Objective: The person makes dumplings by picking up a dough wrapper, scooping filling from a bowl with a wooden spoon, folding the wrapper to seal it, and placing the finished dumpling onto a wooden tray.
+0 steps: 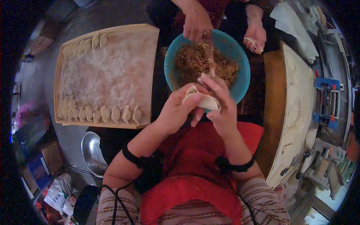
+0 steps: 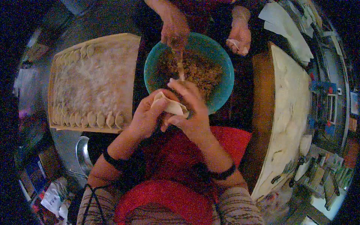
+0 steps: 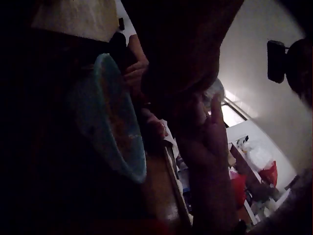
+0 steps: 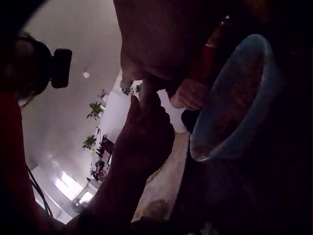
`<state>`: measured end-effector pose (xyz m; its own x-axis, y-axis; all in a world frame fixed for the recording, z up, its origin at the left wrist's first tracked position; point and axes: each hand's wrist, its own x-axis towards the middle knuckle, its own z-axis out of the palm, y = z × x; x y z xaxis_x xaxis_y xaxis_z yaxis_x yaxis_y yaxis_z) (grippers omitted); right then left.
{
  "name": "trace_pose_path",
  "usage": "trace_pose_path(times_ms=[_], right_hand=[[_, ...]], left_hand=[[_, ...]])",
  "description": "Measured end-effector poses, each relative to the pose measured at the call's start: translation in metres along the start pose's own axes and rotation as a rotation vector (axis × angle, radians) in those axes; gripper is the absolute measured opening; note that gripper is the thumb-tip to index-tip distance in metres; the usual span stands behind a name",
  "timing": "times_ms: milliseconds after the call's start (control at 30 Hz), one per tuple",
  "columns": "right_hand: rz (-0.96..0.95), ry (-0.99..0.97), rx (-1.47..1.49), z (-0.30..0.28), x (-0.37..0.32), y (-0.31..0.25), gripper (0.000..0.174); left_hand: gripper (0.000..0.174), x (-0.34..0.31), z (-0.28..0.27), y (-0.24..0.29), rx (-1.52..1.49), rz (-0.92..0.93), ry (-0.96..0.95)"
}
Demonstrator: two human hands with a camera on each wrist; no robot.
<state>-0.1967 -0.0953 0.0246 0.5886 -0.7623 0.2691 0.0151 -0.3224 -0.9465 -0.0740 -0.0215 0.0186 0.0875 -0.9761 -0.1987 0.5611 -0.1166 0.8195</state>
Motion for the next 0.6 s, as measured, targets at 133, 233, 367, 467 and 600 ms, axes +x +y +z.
trace_pose_path(times_ms=[133, 233, 367, 467, 600], right_hand=[[0.004, -0.084, -0.174, 0.003, 0.002, -0.004, 0.042], [-0.122, -0.15, -0.348, 0.002, 0.004, -0.001, 0.042], [-0.076, -0.141, -0.235, 0.007, 0.004, -0.001, 0.039], [0.092, -0.051, 0.179, 0.021, 0.0, -0.003, 0.036], [0.161, 0.004, 0.275, 0.035, -0.01, -0.002, 0.031]], left_hand=[[0.02, -0.003, 0.005, -0.009, -0.023, 0.021, 0.019], [0.023, -0.004, 0.004, -0.01, 0.454, 0.265, 0.118], [0.026, -0.008, -0.002, 0.0, 0.374, 0.261, 0.072], [0.027, -0.011, -0.005, -0.002, -0.165, -0.05, -0.108], [0.028, -0.008, 0.003, -0.02, -0.152, 0.095, 0.037]])
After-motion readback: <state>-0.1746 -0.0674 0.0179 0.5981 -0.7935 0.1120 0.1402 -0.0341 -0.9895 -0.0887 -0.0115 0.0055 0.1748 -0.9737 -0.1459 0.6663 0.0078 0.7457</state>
